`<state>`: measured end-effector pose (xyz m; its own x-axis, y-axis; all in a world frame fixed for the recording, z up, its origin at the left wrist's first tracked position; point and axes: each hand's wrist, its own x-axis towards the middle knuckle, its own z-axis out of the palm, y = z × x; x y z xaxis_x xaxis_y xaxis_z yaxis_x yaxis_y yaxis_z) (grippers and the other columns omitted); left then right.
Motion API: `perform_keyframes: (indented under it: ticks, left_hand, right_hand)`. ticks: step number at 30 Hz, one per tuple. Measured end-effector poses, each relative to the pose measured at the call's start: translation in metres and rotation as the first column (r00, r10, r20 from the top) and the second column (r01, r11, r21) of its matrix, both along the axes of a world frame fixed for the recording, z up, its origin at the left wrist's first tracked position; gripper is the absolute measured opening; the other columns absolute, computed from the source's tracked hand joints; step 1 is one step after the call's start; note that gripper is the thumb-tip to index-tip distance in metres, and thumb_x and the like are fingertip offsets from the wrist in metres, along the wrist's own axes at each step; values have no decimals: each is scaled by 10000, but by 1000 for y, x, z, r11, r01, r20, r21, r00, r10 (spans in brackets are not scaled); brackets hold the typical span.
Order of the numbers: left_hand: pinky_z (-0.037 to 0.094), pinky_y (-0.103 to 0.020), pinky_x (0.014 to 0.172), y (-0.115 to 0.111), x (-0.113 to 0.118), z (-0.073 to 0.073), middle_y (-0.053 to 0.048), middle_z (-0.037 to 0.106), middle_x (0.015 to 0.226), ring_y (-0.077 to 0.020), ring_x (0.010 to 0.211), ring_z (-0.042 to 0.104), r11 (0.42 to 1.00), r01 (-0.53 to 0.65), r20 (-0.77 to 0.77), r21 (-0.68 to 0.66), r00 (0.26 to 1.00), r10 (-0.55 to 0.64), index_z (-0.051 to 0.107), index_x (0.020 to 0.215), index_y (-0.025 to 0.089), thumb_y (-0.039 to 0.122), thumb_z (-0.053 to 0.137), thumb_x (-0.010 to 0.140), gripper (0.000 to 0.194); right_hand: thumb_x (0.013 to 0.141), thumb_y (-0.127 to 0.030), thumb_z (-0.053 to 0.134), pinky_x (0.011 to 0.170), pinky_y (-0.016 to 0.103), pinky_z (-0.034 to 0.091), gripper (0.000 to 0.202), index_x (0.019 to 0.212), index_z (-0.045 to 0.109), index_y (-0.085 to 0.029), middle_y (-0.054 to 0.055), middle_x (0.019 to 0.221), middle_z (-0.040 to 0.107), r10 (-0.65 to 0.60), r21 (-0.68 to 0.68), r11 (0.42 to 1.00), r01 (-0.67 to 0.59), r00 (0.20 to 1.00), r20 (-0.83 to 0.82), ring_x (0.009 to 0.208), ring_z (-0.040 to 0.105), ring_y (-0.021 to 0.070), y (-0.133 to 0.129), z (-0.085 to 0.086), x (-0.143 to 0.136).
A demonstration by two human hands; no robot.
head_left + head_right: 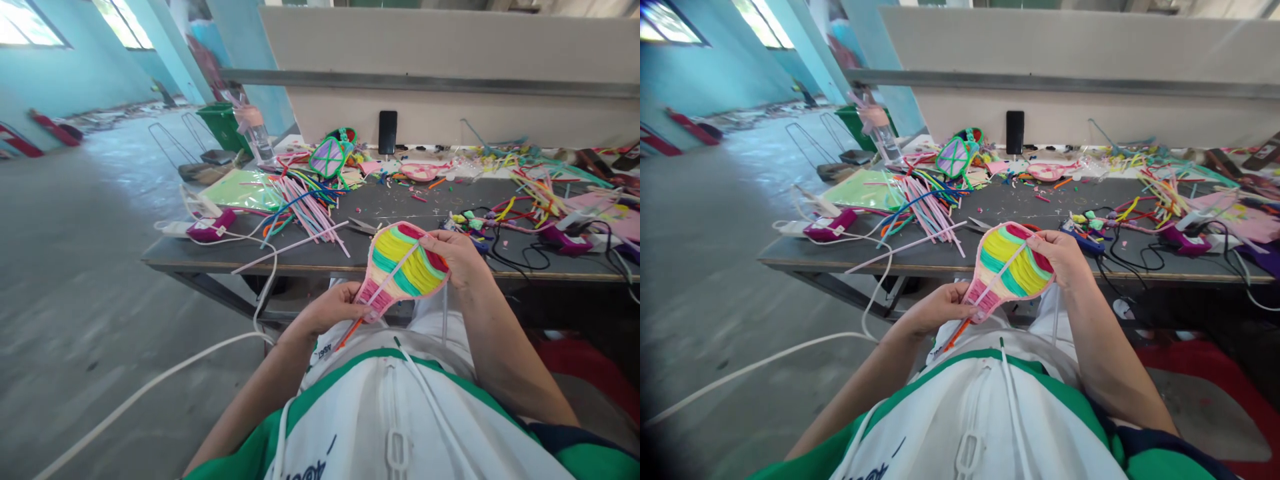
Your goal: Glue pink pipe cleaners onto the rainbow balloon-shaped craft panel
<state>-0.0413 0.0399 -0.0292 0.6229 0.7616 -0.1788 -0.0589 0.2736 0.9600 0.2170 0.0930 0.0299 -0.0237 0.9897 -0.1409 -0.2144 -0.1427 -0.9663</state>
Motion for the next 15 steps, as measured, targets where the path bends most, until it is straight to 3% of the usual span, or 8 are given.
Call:
perform_keyframes:
  ticks: [5, 10, 15]
  left_hand:
    - [528, -268, 751, 3, -6, -4, -68, 728, 919, -172, 794, 678, 1000, 1, 13, -14, 1000, -1, 685, 1016, 142, 361, 794, 734, 374]
    - [531, -271, 773, 5, -10, -3, -80, 722, 995, -173, 842, 684, 995, -95, -40, -17, 995, 94, 656, 1144, 163, 421, 724, 804, 433]
    - [532, -302, 797, 3, -4, -1, -87, 740, 970, -189, 832, 695, 995, -97, 11, -16, 995, 97, 663, 1108, 142, 382, 793, 735, 462]
  right_hand:
    - [570, -325, 867, 616, 311, 571, 274, 768, 748, -178, 37, 710, 749, -3, 18, 1000, 2, 1000, 27, 614, 711, 209, 2, -3, 3]
    - [566, -315, 871, 630, 322, 587, 277, 778, 755, -181, 43, 720, 755, -7, 6, 1000, 6, 999, 31, 615, 708, 212, 5, -6, 5]
    - [561, -300, 871, 633, 330, 594, 265, 770, 757, -184, 49, 719, 757, -14, -3, 1000, 14, 1000, 25, 612, 703, 212, 5, -5, 3]
